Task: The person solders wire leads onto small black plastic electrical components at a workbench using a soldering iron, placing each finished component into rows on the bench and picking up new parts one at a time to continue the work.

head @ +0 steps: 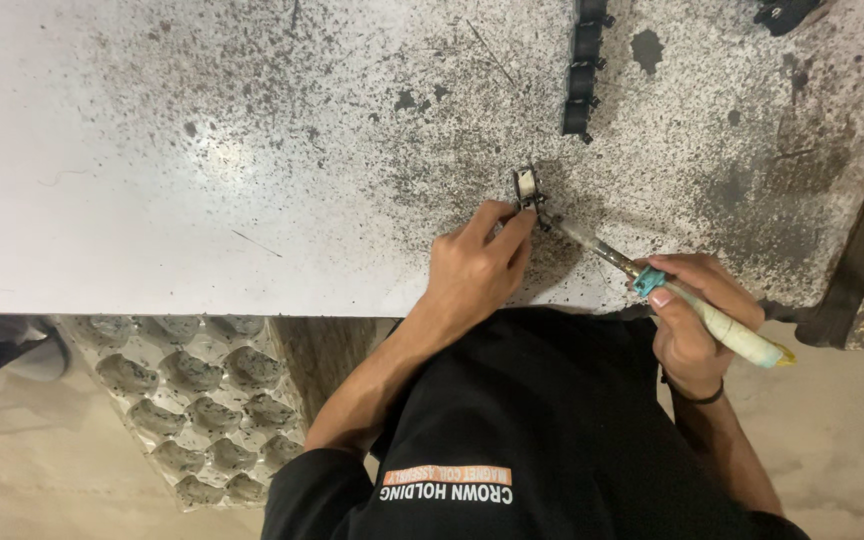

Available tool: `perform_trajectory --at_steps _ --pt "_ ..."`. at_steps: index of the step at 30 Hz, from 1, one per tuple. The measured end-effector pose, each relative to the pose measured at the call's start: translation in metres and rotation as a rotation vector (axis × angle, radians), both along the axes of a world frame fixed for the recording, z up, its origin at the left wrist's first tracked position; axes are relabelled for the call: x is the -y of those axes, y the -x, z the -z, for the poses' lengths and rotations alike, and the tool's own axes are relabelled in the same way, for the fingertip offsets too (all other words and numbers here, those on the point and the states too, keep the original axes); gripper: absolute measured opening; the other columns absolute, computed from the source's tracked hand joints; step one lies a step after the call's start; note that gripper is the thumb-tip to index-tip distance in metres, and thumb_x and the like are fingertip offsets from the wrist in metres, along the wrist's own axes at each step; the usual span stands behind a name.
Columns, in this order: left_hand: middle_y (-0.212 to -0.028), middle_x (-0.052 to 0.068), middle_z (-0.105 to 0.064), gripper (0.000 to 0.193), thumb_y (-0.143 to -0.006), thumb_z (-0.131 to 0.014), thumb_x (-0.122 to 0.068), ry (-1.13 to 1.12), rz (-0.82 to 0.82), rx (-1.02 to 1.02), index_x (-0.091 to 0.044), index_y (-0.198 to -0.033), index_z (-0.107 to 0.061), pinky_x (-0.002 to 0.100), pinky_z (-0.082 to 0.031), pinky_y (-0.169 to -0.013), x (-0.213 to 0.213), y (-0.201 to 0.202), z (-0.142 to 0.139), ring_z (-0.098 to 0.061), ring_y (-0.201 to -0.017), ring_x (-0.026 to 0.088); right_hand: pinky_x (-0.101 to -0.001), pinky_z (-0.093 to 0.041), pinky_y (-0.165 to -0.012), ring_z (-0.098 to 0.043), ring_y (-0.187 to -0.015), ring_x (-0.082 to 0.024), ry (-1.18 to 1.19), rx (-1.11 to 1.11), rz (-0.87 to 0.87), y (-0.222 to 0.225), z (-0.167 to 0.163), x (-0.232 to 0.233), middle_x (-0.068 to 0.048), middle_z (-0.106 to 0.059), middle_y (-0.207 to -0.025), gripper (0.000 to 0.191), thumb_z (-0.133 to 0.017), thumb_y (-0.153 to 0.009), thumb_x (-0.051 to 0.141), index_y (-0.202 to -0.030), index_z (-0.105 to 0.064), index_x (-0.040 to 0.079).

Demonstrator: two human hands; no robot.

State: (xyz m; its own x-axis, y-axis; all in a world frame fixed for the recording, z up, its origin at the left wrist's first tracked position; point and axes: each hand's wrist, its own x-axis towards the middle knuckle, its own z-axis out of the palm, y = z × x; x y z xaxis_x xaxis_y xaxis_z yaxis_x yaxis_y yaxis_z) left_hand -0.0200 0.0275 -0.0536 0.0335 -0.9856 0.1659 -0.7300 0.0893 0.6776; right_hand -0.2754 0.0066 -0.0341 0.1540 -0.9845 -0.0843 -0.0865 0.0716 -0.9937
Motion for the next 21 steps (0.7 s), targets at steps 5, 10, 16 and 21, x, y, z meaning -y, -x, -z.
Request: perform_trajectory --at_steps 5,10,16,21 --pt "-0.105 0.009 -0.067 0.021 -0.09 -0.078 -0.004 -0.009 0.002 0.025 -0.002 -0.11 -0.074 0.029 -0.052 -0.047 0.004 0.003 -0.003 -0.068 -0.066 0.016 -0.0337 -0.062 -0.08 -0.073 -0.086 -0.026 -0.084 0.197 0.008 0.005 0.008 0.002 -0.022 -0.071 -0.103 0.023 -0.061 -0.093 -0.003 -0.113 -0.068 -0.013" --pt "-0.106 0.012 -0.065 0.03 -0.086 -0.076 -0.004 0.001 0.03 0.012 0.0 -0.115 -0.073 0.029 -0.057 -0.054 -0.001 0.0 -0.007 -0.07 -0.071 0.018 -0.0383 -0.062 -0.081 -0.073 -0.086 -0.029 -0.165 0.294 0.051 0.007 0.015 0.003 -0.023 -0.071 -0.102 0.021 -0.06 -0.098 -0.006 -0.115 -0.068 -0.015" --pt "-0.105 0.009 -0.067 0.025 -0.091 -0.075 0.002 -0.053 -0.019 -0.165 -0.004 -0.115 -0.076 0.026 -0.06 -0.056 -0.001 -0.002 -0.001 -0.072 -0.074 0.016 -0.0385 -0.064 -0.081 -0.073 -0.087 -0.028 -0.133 0.275 0.053 0.006 0.017 -0.001 -0.023 -0.071 -0.107 0.025 -0.06 -0.097 -0.005 -0.119 -0.067 -0.013" --pt "-0.102 0.009 -0.069 0.02 -0.091 -0.076 0.001 -0.073 -0.039 -0.265 -0.006 -0.11 -0.077 0.028 -0.059 -0.056 0.004 -0.006 0.002 -0.072 -0.072 0.017 -0.0335 -0.063 -0.08 -0.073 -0.086 -0.026 -0.033 0.129 0.023 0.005 0.012 -0.004 -0.024 -0.071 -0.107 0.021 -0.06 -0.096 -0.006 -0.114 -0.065 -0.013"
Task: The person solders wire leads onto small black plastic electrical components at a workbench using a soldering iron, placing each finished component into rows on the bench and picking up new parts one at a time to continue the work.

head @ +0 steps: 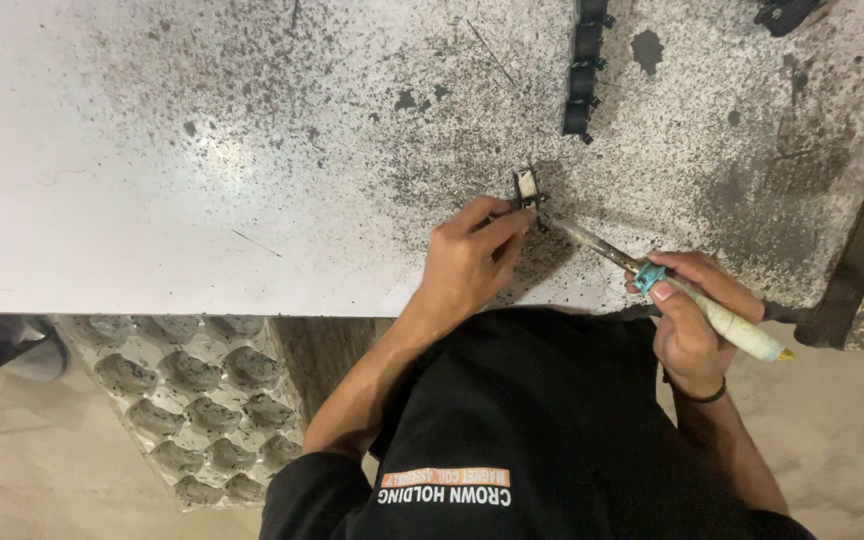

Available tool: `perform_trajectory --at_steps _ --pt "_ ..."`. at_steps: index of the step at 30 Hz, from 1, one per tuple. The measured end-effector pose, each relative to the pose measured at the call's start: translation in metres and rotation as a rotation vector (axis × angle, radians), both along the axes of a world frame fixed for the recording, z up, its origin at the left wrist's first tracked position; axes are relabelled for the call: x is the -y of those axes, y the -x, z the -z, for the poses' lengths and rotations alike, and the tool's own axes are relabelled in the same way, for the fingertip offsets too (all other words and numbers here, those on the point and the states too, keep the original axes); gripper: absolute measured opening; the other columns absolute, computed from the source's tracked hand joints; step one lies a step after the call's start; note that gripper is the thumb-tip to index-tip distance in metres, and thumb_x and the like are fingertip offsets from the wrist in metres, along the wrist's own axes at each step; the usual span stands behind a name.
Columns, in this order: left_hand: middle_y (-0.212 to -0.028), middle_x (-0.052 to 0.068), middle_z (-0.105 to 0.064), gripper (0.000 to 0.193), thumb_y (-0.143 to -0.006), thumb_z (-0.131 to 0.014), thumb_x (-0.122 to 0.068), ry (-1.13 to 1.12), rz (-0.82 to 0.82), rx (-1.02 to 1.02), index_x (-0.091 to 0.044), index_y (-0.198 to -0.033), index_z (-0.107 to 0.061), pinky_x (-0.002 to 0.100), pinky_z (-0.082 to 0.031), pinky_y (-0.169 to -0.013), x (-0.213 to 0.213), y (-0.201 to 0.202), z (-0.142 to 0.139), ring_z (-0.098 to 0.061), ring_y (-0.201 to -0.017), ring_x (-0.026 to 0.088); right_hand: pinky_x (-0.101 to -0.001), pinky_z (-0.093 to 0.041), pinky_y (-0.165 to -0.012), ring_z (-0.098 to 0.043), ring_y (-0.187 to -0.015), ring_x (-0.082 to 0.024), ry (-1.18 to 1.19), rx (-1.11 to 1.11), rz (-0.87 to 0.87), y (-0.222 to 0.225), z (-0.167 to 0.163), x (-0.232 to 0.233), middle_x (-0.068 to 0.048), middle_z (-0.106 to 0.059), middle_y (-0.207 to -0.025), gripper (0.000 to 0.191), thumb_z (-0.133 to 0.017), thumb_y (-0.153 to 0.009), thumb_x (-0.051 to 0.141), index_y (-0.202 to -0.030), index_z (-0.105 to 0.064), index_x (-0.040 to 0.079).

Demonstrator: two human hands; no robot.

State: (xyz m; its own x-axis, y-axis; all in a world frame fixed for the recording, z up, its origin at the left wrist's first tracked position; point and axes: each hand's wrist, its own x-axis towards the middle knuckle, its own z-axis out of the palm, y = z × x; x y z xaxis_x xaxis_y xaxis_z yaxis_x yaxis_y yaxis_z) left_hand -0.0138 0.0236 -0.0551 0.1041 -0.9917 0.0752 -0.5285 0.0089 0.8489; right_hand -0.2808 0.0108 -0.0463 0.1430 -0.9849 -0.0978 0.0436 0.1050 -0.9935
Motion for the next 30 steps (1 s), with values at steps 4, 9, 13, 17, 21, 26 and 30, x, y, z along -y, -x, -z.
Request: perform_trajectory --at_steps 4,9,13,17,21,26,30 --pt "-0.103 0.008 -0.068 0.021 -0.09 -0.077 0.0 0.045 -0.038 0.033 -0.008 -0.109 -0.076 0.031 -0.06 -0.062 0.001 0.001 -0.003 -0.073 -0.076 0.02 -0.0319 -0.061 -0.078 -0.073 -0.083 -0.026 -0.027 -0.035 0.031 -0.002 -0.005 -0.002 -0.023 -0.07 -0.101 0.022 -0.06 -0.095 -0.004 -0.114 -0.067 -0.014" --pt "-0.102 0.008 -0.07 0.022 -0.088 -0.077 0.001 0.017 -0.036 0.027 -0.007 -0.108 -0.077 0.032 -0.059 -0.06 0.002 0.001 -0.004 -0.071 -0.071 0.021 -0.0322 -0.062 -0.077 -0.073 -0.081 -0.026 -0.007 -0.005 0.034 -0.004 -0.007 -0.003 -0.023 -0.071 -0.1 0.024 -0.062 -0.095 -0.001 -0.113 -0.068 -0.015" --pt "-0.103 0.008 -0.07 0.022 -0.088 -0.077 0.001 0.026 -0.044 0.01 -0.007 -0.108 -0.077 0.031 -0.059 -0.061 0.002 0.0 -0.003 -0.072 -0.072 0.021 -0.0312 -0.062 -0.076 -0.073 -0.081 -0.026 0.009 -0.018 0.024 -0.005 -0.007 -0.001 -0.023 -0.071 -0.1 0.026 -0.06 -0.094 -0.001 -0.115 -0.068 -0.014" --pt "-0.102 0.007 -0.071 0.021 -0.088 -0.077 0.001 0.044 -0.058 0.006 -0.008 -0.107 -0.076 0.032 -0.059 -0.062 0.002 0.002 -0.002 -0.072 -0.073 0.021 -0.0272 -0.058 -0.071 -0.071 -0.077 -0.025 0.034 -0.087 -0.011 -0.005 -0.009 0.002 -0.023 -0.071 -0.095 0.027 -0.061 -0.092 0.002 -0.111 -0.069 -0.016" --pt "-0.1 0.006 -0.07 0.019 -0.088 -0.078 0.0 0.063 -0.066 0.023 -0.008 -0.106 -0.076 0.032 -0.058 -0.061 0.001 0.003 0.001 -0.071 -0.072 0.02 -0.0284 -0.06 -0.073 -0.073 -0.08 -0.024 0.04 -0.063 0.012 -0.007 -0.012 0.002 -0.022 -0.071 -0.097 0.028 -0.063 -0.093 0.006 -0.112 -0.068 -0.014" --pt "-0.092 0.004 -0.068 0.015 -0.09 -0.078 -0.001 0.034 -0.028 0.03 -0.005 -0.105 -0.077 0.026 -0.052 -0.047 0.003 0.004 0.007 -0.065 -0.059 0.013 -0.0271 -0.058 -0.066 -0.073 -0.074 -0.022 0.102 -0.14 -0.003 -0.007 -0.01 0.004 -0.021 -0.072 -0.092 0.03 -0.064 -0.092 0.01 -0.112 -0.069 -0.012" --pt "-0.087 0.002 -0.062 0.014 -0.089 -0.081 -0.005 0.071 -0.054 0.077 -0.006 -0.102 -0.076 0.029 -0.05 -0.048 0.002 0.005 0.006 -0.062 -0.058 0.014 -0.0267 -0.056 -0.069 -0.07 -0.077 -0.021 0.147 -0.182 -0.02 -0.006 -0.009 0.006 -0.021 -0.072 -0.095 0.031 -0.065 -0.091 0.011 -0.112 -0.071 -0.011"
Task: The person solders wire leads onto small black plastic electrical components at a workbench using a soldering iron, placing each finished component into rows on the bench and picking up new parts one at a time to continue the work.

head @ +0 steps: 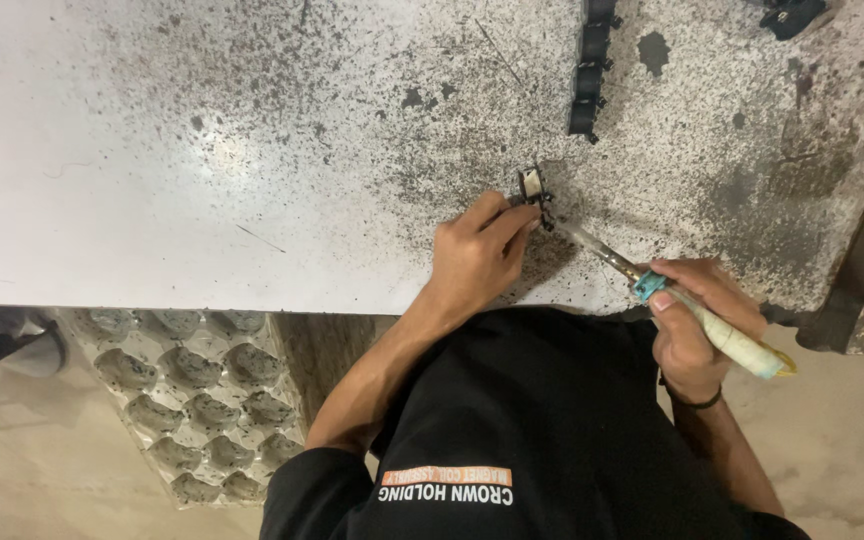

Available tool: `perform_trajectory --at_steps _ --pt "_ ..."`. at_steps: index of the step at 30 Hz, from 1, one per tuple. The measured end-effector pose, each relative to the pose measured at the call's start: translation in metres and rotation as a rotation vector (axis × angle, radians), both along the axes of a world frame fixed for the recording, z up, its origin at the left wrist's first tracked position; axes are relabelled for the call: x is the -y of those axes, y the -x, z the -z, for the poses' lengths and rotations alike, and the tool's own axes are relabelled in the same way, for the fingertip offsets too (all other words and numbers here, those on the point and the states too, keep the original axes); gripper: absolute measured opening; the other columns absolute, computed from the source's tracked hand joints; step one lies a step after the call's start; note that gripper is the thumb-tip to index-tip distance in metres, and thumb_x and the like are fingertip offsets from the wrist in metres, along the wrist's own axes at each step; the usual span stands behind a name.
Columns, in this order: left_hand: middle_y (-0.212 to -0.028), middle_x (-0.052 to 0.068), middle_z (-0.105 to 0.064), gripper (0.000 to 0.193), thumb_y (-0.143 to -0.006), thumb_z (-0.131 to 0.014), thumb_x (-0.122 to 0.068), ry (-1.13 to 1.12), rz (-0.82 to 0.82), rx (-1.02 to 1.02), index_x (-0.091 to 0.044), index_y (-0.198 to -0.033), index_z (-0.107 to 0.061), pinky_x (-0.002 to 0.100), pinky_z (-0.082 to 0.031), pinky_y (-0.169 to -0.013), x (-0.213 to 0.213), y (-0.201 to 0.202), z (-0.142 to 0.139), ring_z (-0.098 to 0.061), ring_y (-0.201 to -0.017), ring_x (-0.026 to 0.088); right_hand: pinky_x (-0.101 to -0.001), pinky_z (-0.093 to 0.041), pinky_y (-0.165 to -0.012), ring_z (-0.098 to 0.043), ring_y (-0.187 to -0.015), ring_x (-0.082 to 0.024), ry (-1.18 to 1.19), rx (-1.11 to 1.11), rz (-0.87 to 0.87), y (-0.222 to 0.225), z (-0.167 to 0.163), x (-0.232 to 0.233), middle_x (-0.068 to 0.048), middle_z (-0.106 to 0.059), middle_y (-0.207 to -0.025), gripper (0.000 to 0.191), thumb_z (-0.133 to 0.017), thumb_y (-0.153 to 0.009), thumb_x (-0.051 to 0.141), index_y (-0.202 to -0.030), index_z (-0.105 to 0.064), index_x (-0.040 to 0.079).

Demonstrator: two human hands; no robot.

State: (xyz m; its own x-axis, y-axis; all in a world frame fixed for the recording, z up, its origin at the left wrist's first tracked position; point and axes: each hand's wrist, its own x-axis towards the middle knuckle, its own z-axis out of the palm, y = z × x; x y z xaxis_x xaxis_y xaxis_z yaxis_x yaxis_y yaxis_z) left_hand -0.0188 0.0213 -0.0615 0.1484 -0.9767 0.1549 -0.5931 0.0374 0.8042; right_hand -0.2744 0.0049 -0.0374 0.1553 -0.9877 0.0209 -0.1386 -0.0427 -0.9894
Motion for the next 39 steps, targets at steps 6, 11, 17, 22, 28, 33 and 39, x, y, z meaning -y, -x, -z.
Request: perform_trajectory --at_steps 6,11,17,22,28,33,39 --pt "-0.093 0.004 -0.061 0.016 -0.09 -0.079 -0.004 0.044 0.012 0.042 -0.005 -0.104 -0.073 0.032 -0.051 -0.051 0.003 0.001 -0.004 -0.064 -0.062 0.017 -0.0286 -0.055 -0.071 -0.071 -0.08 -0.022 0.014 -0.128 -0.058 0.004 -0.005 -0.005 -0.02 -0.073 -0.097 0.028 -0.066 -0.09 0.011 -0.109 -0.071 -0.01" --pt "-0.095 0.006 -0.062 0.017 -0.089 -0.077 0.0 0.047 0.049 0.117 -0.004 -0.104 -0.073 0.032 -0.052 -0.05 0.008 0.0 -0.018 -0.064 -0.062 0.018 -0.0271 -0.058 -0.055 -0.072 -0.066 -0.022 0.102 -0.067 -0.14 0.012 0.003 0.01 -0.02 -0.074 -0.093 0.025 -0.07 -0.086 0.009 -0.103 -0.071 -0.01" --pt "-0.099 0.008 -0.06 0.014 -0.095 -0.074 0.002 0.17 -0.055 0.004 -0.003 -0.108 -0.068 0.031 -0.053 -0.056 -0.001 -0.013 -0.047 -0.066 -0.07 0.018 -0.0335 -0.064 -0.07 -0.073 -0.078 -0.027 0.06 0.301 0.109 0.021 0.005 0.014 -0.022 -0.07 -0.1 0.025 -0.066 -0.095 0.007 -0.111 -0.069 -0.011" --pt "-0.105 0.009 -0.062 0.018 -0.093 -0.074 0.002 0.115 -0.021 0.093 -0.002 -0.109 -0.069 0.032 -0.055 -0.059 0.007 -0.009 -0.037 -0.066 -0.075 0.019 -0.0311 -0.06 -0.068 -0.072 -0.076 -0.028 0.024 0.254 0.048 0.012 0.008 0.005 -0.025 -0.069 -0.097 0.028 -0.067 -0.094 0.007 -0.11 -0.067 -0.016" --pt "-0.121 0.02 -0.055 0.052 -0.076 -0.079 -0.005 0.0 0.082 0.149 -0.001 -0.122 -0.055 0.044 -0.054 -0.086 0.011 -0.009 -0.027 -0.058 -0.107 0.036 -0.0327 -0.062 -0.071 -0.073 -0.08 -0.029 0.03 0.281 0.084 0.009 0.014 0.003 -0.025 -0.07 -0.102 0.03 -0.065 -0.091 0.007 -0.113 -0.065 -0.013" --pt "-0.132 0.021 -0.056 0.063 -0.069 -0.076 -0.001 -0.066 0.186 0.132 -0.001 -0.125 -0.048 0.046 -0.05 -0.095 0.022 -0.013 -0.019 -0.054 -0.109 0.039 -0.0341 -0.062 -0.073 -0.072 -0.081 -0.031 0.003 0.282 0.09 0.011 0.017 0.003 -0.027 -0.068 -0.105 0.027 -0.065 -0.091 0.006 -0.109 -0.065 -0.015" --pt "-0.129 0.012 -0.062 0.047 -0.076 -0.076 0.0 -0.076 0.189 0.148 -0.005 -0.117 -0.051 0.043 -0.053 -0.089 0.026 -0.011 -0.007 -0.056 -0.102 0.034 -0.0339 -0.061 -0.071 -0.071 -0.078 -0.031 -0.001 0.257 0.091 0.011 0.015 0.005 -0.026 -0.068 -0.1 0.029 -0.064 -0.093 0.006 -0.111 -0.065 -0.016"
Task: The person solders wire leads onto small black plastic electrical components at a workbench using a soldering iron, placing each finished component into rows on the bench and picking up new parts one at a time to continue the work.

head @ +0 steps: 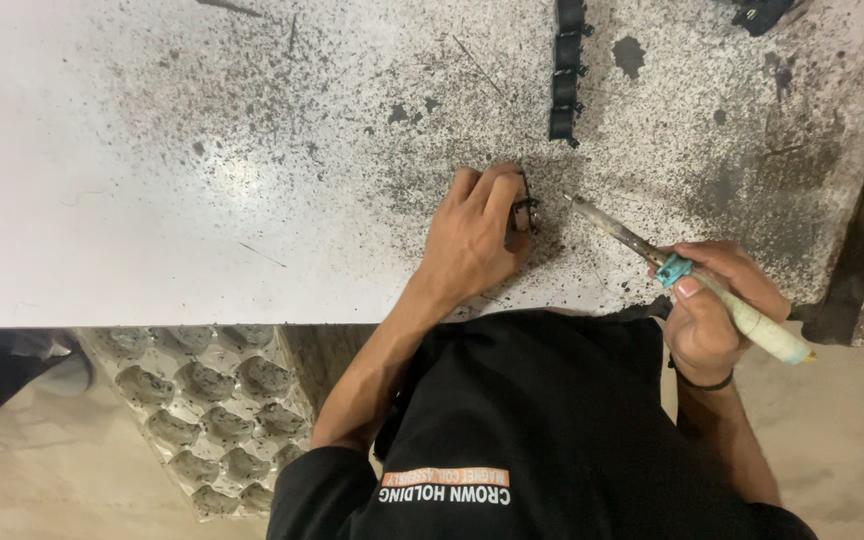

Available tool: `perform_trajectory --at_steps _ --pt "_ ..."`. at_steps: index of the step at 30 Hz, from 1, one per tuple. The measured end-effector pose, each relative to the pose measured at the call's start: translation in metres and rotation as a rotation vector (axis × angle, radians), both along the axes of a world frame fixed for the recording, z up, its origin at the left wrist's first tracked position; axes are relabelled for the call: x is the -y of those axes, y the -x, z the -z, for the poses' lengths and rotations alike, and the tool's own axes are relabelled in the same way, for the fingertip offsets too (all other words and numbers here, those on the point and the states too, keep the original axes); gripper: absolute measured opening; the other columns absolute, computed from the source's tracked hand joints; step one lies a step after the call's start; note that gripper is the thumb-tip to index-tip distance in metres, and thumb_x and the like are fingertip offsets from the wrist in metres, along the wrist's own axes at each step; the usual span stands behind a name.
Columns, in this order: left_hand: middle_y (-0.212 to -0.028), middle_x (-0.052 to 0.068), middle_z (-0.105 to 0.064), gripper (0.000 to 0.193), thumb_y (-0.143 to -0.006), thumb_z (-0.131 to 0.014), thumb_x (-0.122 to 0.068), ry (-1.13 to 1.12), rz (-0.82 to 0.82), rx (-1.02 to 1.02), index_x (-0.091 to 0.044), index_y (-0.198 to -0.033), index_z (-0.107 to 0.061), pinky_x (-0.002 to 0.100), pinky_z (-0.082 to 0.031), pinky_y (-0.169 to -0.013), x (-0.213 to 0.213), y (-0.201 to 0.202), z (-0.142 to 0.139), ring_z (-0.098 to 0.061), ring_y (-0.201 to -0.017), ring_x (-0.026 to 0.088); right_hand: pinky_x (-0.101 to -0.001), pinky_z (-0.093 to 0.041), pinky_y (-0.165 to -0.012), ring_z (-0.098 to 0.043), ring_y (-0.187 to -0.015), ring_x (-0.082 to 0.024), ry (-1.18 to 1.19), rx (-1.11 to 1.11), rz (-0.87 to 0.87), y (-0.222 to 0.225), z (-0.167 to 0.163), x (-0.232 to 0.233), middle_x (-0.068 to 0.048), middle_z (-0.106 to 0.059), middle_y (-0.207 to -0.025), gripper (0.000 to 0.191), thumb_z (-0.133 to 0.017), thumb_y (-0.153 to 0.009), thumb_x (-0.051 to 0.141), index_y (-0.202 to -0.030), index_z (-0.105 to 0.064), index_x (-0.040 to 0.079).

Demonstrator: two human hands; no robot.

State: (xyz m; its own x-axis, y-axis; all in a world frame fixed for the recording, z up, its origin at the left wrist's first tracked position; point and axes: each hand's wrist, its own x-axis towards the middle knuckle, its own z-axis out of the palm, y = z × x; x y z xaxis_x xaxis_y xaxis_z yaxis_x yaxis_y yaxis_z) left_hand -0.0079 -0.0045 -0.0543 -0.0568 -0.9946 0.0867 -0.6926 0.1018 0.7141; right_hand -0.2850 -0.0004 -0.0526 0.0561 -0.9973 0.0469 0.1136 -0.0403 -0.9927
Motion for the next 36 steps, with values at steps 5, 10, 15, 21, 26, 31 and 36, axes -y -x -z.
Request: perform_trajectory --at_steps 5,10,15,21,26,31,36 --pt "-0.129 0.013 -0.067 0.053 -0.064 -0.079 -0.006 -0.026 -0.021 -0.22 -0.009 -0.11 -0.054 0.041 -0.055 -0.088 -0.004 -0.015 0.001 -0.059 -0.103 0.03 -0.0342 -0.06 -0.072 -0.07 -0.076 -0.029 0.0 0.02 0.034 0.0 -0.003 0.0 -0.025 -0.068 -0.097 0.03 -0.063 -0.094 0.008 -0.111 -0.065 -0.016" --pt "-0.134 0.01 -0.071 0.05 -0.066 -0.082 -0.004 0.0 -0.082 -0.428 -0.012 -0.105 -0.051 0.036 -0.053 -0.091 -0.018 -0.04 -0.006 -0.058 -0.102 0.022 -0.0364 -0.061 -0.071 -0.067 -0.075 -0.029 0.004 0.052 0.051 0.001 -0.002 0.003 -0.025 -0.066 -0.098 0.03 -0.062 -0.094 0.006 -0.112 -0.065 -0.017" --pt "-0.134 0.014 -0.069 0.051 -0.067 -0.077 0.003 0.038 -0.17 -0.587 -0.011 -0.105 -0.046 0.036 -0.052 -0.099 -0.032 -0.063 -0.013 -0.062 -0.115 0.022 -0.0371 -0.06 -0.073 -0.067 -0.076 -0.029 0.006 0.056 0.02 -0.002 -0.003 0.007 -0.026 -0.066 -0.1 0.028 -0.061 -0.096 0.005 -0.113 -0.065 -0.016" --pt "-0.127 0.014 -0.069 0.047 -0.066 -0.076 0.002 0.084 -0.313 -0.444 -0.009 -0.102 -0.047 0.036 -0.052 -0.092 -0.052 -0.093 -0.02 -0.061 -0.11 0.02 -0.0412 -0.062 -0.074 -0.067 -0.079 -0.031 0.032 -0.034 0.01 -0.005 -0.007 0.013 -0.025 -0.065 -0.103 0.024 -0.059 -0.094 0.003 -0.111 -0.062 -0.014" --pt "-0.097 0.006 -0.07 0.056 -0.067 -0.082 -0.004 0.077 -0.56 0.071 -0.005 -0.121 -0.067 0.038 -0.048 -0.086 -0.072 -0.135 0.001 -0.055 -0.096 0.02 -0.0417 -0.061 -0.078 -0.067 -0.081 -0.032 0.006 -0.005 -0.003 0.001 0.002 0.011 -0.025 -0.065 -0.104 0.024 -0.06 -0.097 0.001 -0.114 -0.063 -0.016" --pt "-0.099 0.003 -0.077 0.034 -0.084 -0.087 -0.013 0.172 -0.852 0.412 -0.009 -0.111 -0.068 0.041 -0.039 -0.095 -0.094 -0.241 0.02 -0.062 -0.09 0.014 -0.0402 -0.059 -0.081 -0.064 -0.084 -0.031 -0.033 -0.029 -0.017 0.023 0.022 0.011 -0.022 -0.06 -0.107 0.027 -0.055 -0.097 0.0 -0.118 -0.06 -0.015" --pt "-0.101 0.007 -0.066 0.039 -0.079 -0.089 -0.021 0.158 -1.299 0.613 -0.006 -0.103 -0.061 0.046 -0.042 -0.085 -0.108 -0.364 0.005 -0.047 -0.098 0.03 -0.0401 -0.058 -0.09 -0.062 -0.092 -0.032 -0.067 -0.07 -0.056 0.048 0.051 0.016 -0.022 -0.058 -0.118 0.032 -0.048 -0.1 -0.001 -0.129 -0.053 -0.014"
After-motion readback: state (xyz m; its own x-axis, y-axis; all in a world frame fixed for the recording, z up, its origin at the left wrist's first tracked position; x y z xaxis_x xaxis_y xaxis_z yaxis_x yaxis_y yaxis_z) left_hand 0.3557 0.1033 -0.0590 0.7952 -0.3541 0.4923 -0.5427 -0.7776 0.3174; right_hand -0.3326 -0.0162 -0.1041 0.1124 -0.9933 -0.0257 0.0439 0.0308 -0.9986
